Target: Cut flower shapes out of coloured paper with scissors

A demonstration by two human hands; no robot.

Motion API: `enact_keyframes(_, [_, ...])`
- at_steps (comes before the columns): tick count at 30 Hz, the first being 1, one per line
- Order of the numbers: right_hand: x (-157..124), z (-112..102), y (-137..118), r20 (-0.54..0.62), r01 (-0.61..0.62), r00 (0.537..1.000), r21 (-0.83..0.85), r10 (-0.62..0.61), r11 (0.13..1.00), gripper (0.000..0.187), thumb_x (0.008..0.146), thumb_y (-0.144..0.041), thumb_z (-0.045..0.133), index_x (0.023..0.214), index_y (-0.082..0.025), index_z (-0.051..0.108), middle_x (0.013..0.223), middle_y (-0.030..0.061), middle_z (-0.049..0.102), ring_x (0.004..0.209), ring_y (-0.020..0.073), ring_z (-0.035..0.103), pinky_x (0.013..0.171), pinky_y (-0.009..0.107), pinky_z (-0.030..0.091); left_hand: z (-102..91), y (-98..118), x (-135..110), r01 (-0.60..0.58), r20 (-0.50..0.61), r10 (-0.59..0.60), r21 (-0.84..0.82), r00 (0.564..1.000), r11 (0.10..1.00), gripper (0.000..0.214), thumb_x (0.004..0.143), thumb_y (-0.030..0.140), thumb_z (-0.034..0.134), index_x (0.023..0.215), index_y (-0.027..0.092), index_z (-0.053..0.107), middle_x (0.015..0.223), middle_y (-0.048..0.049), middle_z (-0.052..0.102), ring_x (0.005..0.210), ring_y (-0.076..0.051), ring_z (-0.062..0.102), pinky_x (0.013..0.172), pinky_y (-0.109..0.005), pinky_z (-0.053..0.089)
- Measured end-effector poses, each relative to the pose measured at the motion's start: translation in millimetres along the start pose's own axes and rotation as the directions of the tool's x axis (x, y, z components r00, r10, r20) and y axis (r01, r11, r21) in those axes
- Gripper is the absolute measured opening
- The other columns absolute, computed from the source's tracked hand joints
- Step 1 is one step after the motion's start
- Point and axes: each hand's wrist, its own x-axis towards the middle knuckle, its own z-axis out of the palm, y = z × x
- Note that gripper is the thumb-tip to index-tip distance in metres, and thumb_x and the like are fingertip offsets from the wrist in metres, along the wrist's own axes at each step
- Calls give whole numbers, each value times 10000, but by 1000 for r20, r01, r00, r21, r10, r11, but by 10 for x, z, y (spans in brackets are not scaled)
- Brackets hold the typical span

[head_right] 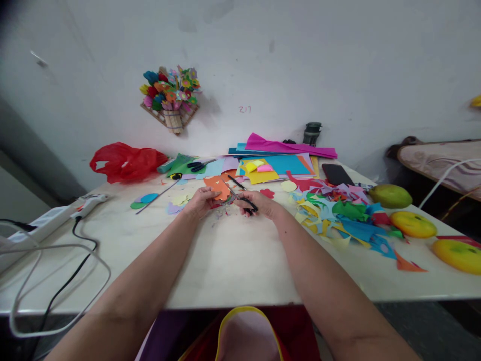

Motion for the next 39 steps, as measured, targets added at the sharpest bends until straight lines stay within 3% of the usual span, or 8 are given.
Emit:
enact_keyframes(18, [-2,22,-22,-21,-24,999,10,25,1000,224,726,-333,711,797,-166,580,513,-22,592,384,80,482,342,176,265,-10,6,7,29,-5,-28,29,1000,999,179,542,125,791,655,111,653,701,-68,705,617,-183,679,748,-380,585])
enact_keyframes(39, [27,4,-9,23,-70,997,94,68,993,220,686,-319,691,804,-163,589,475,-34,569,390,82,456,377,187,335,-23,32,-10,12,23,-12,19,1000,1000,205,517,135,799,656,101,652,632,-53,689,557,-150,650,642,-299,573])
